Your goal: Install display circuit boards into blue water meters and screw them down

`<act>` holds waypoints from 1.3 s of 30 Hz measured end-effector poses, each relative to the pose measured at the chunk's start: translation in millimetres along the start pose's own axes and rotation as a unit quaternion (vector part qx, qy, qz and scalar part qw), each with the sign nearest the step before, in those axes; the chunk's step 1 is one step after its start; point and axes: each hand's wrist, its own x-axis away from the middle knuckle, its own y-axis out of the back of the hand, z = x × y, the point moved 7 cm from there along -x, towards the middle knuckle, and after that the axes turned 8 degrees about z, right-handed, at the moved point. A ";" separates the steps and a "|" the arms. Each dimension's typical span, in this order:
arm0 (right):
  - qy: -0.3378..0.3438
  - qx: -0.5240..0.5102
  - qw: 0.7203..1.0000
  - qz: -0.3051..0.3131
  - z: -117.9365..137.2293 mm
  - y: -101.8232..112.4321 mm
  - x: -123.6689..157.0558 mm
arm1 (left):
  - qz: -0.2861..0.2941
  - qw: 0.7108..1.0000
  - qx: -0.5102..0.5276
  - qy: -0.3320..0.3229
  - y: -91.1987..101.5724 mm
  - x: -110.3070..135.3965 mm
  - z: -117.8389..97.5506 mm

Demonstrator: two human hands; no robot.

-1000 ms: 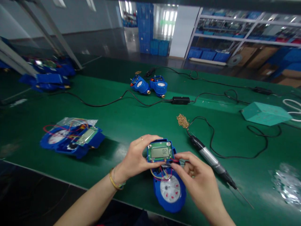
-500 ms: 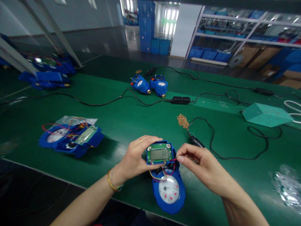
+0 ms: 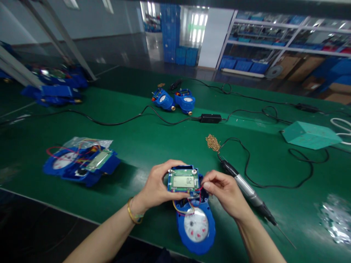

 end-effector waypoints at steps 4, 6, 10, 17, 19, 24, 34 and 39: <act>0.019 0.027 0.999 -0.008 9.0 -7.9 2.0 | -0.001 0.999 0.025 0.023 -2.9 -0.1 6.4; 0.037 0.061 0.997 -0.004 17.5 -11.4 2.3 | 0.000 0.999 0.036 0.034 -4.0 0.1 9.5; 0.085 0.139 0.987 -0.011 35.3 -12.8 1.6 | -0.001 0.997 0.056 0.048 -4.4 0.7 13.3; -0.096 0.023 0.994 0.039 15.8 -17.2 -1.8 | -0.004 0.996 0.073 0.049 -5.0 1.1 15.8; -0.129 -0.001 0.991 0.035 12.3 -20.3 -0.2 | -0.006 0.996 0.072 0.051 -5.5 1.4 16.2; -0.096 0.033 0.995 0.016 15.6 -26.9 4.7 | -0.006 0.994 0.094 0.063 -10.5 2.2 16.8; 0.232 0.315 0.920 0.003 36.4 -37.7 36.0 | -0.034 0.985 0.150 0.081 -17.4 3.3 21.6; 0.303 0.367 0.879 -0.040 40.1 -42.6 42.1 | -0.051 0.982 0.159 0.092 -18.7 4.5 25.2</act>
